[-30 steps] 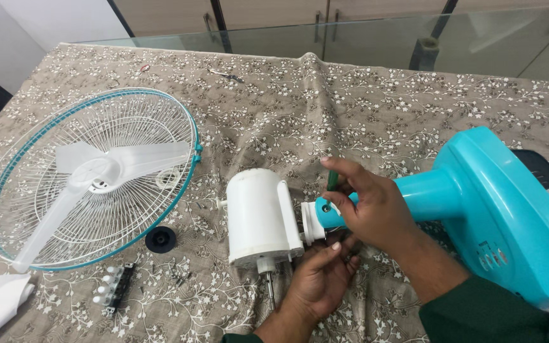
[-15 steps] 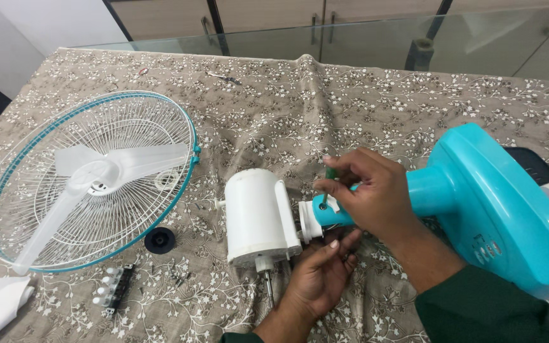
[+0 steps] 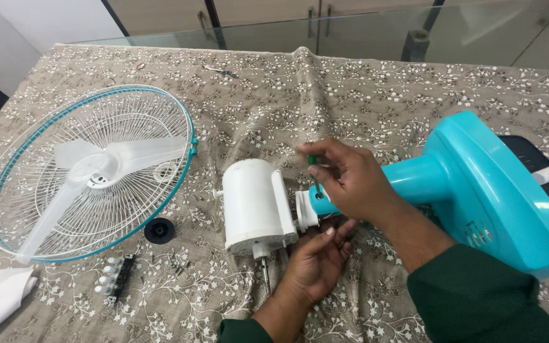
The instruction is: The person uses a screwdriver to tighten screws on the motor housing of a disassembled electric fan. The fan cage and blades remain separate on the table while the person adjusts the motor assembly.
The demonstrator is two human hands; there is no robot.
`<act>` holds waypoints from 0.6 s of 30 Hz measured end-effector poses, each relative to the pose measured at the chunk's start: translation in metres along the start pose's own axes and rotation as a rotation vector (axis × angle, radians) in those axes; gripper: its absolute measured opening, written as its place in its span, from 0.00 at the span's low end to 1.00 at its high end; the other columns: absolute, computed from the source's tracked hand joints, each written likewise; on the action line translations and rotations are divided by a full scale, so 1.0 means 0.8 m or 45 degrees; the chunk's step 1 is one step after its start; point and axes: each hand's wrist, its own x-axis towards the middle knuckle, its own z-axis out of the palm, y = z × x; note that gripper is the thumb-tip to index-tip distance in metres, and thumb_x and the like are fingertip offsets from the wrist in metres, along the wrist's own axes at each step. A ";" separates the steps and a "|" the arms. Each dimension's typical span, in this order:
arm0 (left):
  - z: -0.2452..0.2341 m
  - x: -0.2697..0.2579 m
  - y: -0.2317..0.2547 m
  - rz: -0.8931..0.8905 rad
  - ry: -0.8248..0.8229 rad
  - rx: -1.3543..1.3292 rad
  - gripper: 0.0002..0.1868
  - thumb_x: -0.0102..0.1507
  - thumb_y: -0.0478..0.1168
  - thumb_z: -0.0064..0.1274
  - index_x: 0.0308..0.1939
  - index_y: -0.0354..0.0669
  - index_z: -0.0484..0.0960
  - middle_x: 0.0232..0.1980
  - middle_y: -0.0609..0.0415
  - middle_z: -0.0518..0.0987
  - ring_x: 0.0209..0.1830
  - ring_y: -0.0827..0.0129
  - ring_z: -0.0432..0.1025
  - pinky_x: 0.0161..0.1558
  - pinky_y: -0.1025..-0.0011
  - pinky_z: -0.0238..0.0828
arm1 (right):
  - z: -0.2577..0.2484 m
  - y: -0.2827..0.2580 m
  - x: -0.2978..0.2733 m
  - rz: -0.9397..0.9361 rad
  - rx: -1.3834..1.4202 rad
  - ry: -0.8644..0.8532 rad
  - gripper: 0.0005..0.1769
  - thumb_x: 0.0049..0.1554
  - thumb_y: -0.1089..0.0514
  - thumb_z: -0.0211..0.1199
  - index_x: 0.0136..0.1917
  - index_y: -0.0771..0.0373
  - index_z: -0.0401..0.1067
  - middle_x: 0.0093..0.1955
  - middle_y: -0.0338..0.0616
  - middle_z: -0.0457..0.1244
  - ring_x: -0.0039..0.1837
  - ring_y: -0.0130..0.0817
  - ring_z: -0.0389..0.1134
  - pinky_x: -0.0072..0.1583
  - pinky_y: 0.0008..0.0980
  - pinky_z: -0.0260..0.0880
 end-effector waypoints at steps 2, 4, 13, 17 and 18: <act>-0.002 -0.001 -0.001 0.018 0.036 0.020 0.18 0.62 0.38 0.59 0.54 0.42 0.73 0.60 0.51 0.79 0.66 0.65 0.72 0.56 0.68 0.66 | 0.000 -0.001 0.000 0.068 0.031 0.016 0.16 0.58 0.63 0.68 0.60 0.61 0.75 0.55 0.43 0.73 0.58 0.29 0.75 0.58 0.29 0.79; -0.002 0.000 -0.001 0.027 0.041 0.029 0.18 0.62 0.38 0.59 0.55 0.42 0.74 0.60 0.52 0.79 0.66 0.65 0.72 0.56 0.68 0.66 | 0.001 -0.004 0.001 0.145 -0.032 0.055 0.16 0.55 0.62 0.71 0.58 0.61 0.76 0.50 0.43 0.74 0.53 0.28 0.77 0.54 0.29 0.79; 0.002 -0.001 0.000 0.033 0.035 0.048 0.23 0.62 0.38 0.59 0.61 0.42 0.73 0.60 0.52 0.79 0.65 0.66 0.72 0.55 0.68 0.67 | -0.003 -0.001 0.010 0.120 0.121 -0.086 0.16 0.58 0.66 0.65 0.60 0.63 0.71 0.54 0.41 0.73 0.57 0.25 0.75 0.58 0.28 0.78; 0.002 0.000 0.002 0.028 0.031 0.022 0.23 0.63 0.39 0.59 0.60 0.38 0.72 0.60 0.50 0.79 0.65 0.65 0.72 0.55 0.67 0.67 | 0.002 -0.004 0.007 0.139 -0.033 -0.009 0.14 0.56 0.66 0.67 0.57 0.61 0.74 0.47 0.42 0.74 0.52 0.27 0.77 0.53 0.27 0.80; 0.002 0.001 0.001 0.027 0.023 0.012 0.23 0.63 0.39 0.59 0.60 0.37 0.71 0.61 0.49 0.79 0.65 0.64 0.72 0.55 0.66 0.67 | 0.003 -0.005 0.007 0.124 -0.070 0.024 0.14 0.56 0.66 0.68 0.56 0.62 0.74 0.47 0.43 0.74 0.51 0.27 0.78 0.52 0.27 0.80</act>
